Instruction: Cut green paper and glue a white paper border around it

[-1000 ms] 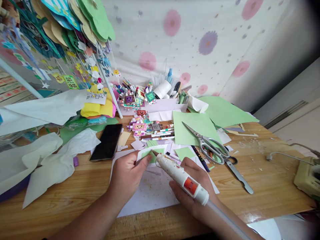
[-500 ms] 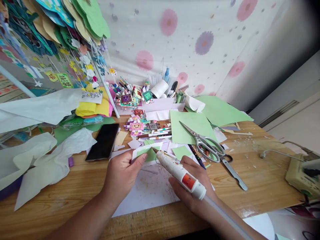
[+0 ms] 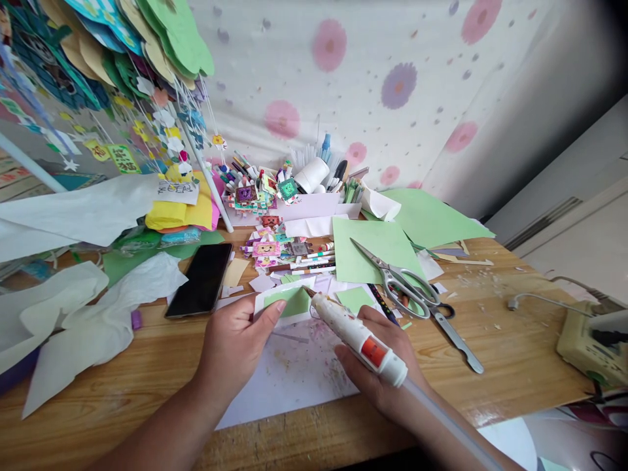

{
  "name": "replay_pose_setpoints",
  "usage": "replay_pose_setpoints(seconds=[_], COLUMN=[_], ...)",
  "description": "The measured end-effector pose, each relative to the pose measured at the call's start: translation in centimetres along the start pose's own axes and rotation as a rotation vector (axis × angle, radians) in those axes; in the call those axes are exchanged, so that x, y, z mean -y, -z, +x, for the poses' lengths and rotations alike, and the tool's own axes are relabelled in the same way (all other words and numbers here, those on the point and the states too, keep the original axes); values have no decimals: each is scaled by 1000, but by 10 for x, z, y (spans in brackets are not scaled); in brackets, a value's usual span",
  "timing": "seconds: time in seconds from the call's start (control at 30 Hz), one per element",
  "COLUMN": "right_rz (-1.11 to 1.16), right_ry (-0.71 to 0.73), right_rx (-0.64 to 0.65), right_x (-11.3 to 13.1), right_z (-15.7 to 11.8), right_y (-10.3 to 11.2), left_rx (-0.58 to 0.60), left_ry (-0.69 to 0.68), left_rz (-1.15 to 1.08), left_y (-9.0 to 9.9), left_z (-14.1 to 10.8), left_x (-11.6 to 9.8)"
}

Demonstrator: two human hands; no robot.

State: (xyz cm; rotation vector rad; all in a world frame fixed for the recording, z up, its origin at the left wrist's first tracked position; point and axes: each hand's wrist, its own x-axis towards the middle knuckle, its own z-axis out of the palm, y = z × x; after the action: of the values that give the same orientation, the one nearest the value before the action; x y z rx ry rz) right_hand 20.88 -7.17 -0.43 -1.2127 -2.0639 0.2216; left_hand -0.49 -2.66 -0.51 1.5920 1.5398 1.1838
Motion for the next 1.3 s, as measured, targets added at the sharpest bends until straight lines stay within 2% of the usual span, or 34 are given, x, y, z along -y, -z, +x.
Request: replay_pose_setpoints(seconds=[0.43, 0.97, 1.3], right_rz=[10, 26, 36], right_ry=[-18, -5, -94], right_rx=[-49, 18, 96], right_x=[6, 1, 3], right_z=[7, 0, -4], right_y=[6, 4, 5], left_rx=[-7, 28, 41], left_ry=[50, 135, 204], left_rz=[-13, -302, -477], left_y=[0, -2, -5], left_z=[1, 4, 5], left_x=[11, 14, 9])
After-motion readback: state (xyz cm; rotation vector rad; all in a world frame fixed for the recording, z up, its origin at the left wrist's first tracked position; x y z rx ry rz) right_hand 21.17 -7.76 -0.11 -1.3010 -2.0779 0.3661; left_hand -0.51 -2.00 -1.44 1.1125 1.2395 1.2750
